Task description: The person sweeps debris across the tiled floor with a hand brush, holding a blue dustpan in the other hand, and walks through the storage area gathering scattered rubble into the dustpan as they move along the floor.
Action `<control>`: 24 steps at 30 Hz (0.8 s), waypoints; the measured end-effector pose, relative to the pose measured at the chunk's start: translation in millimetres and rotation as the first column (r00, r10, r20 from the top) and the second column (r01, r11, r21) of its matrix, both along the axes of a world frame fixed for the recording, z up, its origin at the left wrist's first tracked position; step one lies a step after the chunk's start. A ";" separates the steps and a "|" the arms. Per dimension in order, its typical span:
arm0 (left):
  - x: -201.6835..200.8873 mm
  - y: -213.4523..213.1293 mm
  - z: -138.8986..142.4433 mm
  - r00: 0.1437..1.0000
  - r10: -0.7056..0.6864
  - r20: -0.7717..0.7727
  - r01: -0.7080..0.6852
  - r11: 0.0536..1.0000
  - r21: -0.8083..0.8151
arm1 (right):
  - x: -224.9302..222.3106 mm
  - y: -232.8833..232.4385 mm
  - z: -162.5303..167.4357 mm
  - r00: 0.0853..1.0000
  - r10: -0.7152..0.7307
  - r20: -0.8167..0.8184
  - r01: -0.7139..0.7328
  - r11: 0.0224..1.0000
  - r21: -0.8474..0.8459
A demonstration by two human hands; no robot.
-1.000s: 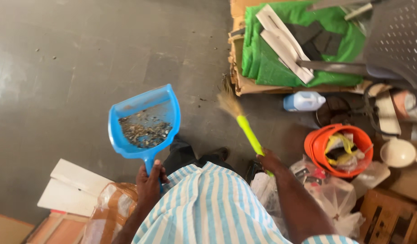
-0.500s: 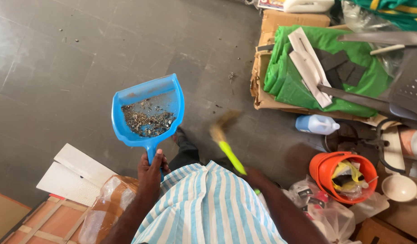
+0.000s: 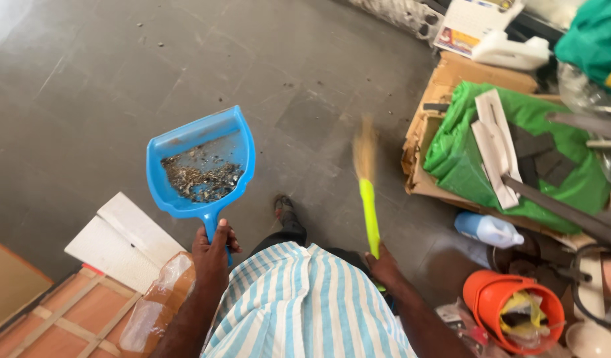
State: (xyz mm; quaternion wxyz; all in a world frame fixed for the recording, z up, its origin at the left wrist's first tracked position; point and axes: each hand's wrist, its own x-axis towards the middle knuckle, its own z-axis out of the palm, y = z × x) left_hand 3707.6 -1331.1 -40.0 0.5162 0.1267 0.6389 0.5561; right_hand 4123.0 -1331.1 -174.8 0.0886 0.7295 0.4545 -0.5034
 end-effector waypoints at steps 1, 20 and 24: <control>-7.7 -0.9 -1.1 0.999 0.032 0.001 -0.032 0.999 0.019 | -0.3 5.4 -1.7 1.000 0.028 0.001 -0.028 0.999 -0.022; 8.3 55.8 -6.3 1.000 -0.016 0.017 0.016 1.000 -0.014 | 73.2 10.8 27.5 0.978 -0.004 0.207 -0.020 0.993 0.113; 26.1 63.4 0.3 1.000 0.022 0.003 -0.022 1.000 -0.011 | 127.0 -68.3 57.0 0.966 -0.098 0.237 0.087 0.994 0.059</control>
